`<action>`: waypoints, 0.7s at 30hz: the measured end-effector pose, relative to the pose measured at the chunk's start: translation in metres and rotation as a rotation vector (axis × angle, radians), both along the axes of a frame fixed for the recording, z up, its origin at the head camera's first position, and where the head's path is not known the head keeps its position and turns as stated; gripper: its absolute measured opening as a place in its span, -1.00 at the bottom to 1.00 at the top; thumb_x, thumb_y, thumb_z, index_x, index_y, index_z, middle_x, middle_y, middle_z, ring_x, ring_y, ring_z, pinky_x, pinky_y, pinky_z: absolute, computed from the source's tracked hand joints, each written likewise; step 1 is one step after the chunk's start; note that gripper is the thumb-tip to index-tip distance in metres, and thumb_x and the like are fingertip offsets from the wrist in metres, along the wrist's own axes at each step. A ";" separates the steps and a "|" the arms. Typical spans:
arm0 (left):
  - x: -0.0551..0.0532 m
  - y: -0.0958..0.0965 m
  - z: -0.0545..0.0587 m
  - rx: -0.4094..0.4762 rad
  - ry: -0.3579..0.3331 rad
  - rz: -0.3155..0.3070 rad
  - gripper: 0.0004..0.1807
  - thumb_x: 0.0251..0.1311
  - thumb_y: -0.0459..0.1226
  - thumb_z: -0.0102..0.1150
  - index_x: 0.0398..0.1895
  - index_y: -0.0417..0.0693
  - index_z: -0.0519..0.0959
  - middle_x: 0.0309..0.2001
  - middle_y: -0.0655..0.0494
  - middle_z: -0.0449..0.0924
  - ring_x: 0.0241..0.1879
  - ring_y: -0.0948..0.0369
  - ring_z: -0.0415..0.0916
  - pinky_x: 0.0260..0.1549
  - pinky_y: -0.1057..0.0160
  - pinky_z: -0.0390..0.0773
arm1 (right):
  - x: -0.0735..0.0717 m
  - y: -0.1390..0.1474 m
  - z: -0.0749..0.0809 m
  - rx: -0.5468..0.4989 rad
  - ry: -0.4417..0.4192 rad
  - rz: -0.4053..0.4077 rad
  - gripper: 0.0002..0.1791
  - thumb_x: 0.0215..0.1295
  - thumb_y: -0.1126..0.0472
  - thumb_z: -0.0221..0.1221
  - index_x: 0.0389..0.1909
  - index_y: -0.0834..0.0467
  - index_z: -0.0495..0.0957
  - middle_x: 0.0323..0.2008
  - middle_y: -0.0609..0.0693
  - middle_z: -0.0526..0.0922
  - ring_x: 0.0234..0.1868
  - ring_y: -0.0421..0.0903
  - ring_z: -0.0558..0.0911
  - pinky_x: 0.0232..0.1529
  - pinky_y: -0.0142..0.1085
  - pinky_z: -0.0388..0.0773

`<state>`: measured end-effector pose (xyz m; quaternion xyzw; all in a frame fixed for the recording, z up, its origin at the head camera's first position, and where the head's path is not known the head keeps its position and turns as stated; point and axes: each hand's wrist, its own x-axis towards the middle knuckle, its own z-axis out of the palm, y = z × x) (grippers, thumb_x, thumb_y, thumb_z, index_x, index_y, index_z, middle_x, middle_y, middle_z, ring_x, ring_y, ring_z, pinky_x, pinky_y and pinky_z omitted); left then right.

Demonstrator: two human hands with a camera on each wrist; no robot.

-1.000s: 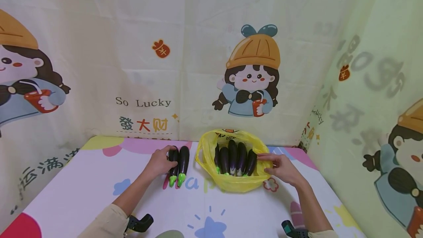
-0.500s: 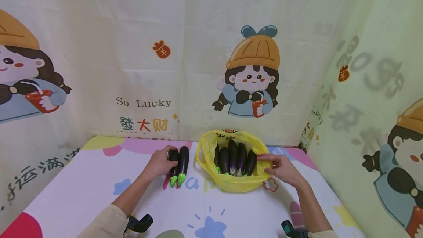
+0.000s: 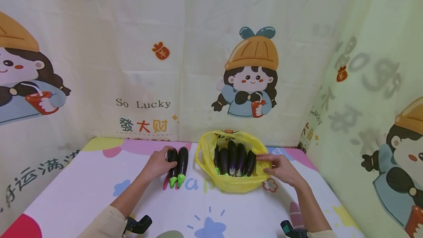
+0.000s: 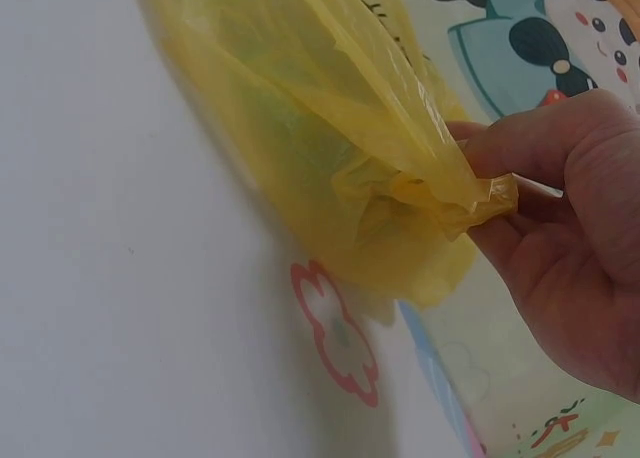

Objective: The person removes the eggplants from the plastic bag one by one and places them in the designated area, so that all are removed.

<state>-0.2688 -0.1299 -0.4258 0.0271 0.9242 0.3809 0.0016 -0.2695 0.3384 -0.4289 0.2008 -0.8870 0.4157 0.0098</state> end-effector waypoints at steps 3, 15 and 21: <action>0.000 0.000 0.003 -0.030 0.019 0.017 -0.32 0.27 -0.26 0.36 0.44 -0.16 0.38 0.14 -0.46 0.44 -0.01 -0.20 0.49 -0.18 -0.13 0.72 | 0.000 0.000 0.000 0.005 0.005 -0.003 -0.56 0.26 0.40 0.29 0.19 0.25 0.68 0.26 0.16 0.66 0.33 0.28 0.48 -0.05 -0.42 0.67; -0.001 0.001 0.020 -0.062 0.114 0.077 -0.35 0.27 -0.26 0.31 0.42 -0.21 0.41 0.18 -0.45 0.37 0.04 -0.24 0.41 -0.13 -0.13 0.62 | 0.001 0.000 0.001 0.009 0.025 -0.009 -0.57 0.28 0.40 0.29 0.18 0.28 0.68 0.26 0.21 0.66 0.30 0.22 0.51 -0.06 -0.43 0.66; -0.007 0.009 0.026 -0.059 0.189 0.053 -0.47 0.29 -0.30 0.30 0.33 -0.17 0.51 0.16 -0.33 0.45 0.07 -0.19 0.43 -0.06 -0.11 0.65 | 0.001 -0.001 0.000 0.001 0.003 -0.015 -0.57 0.28 0.40 0.29 0.19 0.25 0.68 0.28 0.19 0.65 0.35 0.26 0.47 -0.03 -0.44 0.65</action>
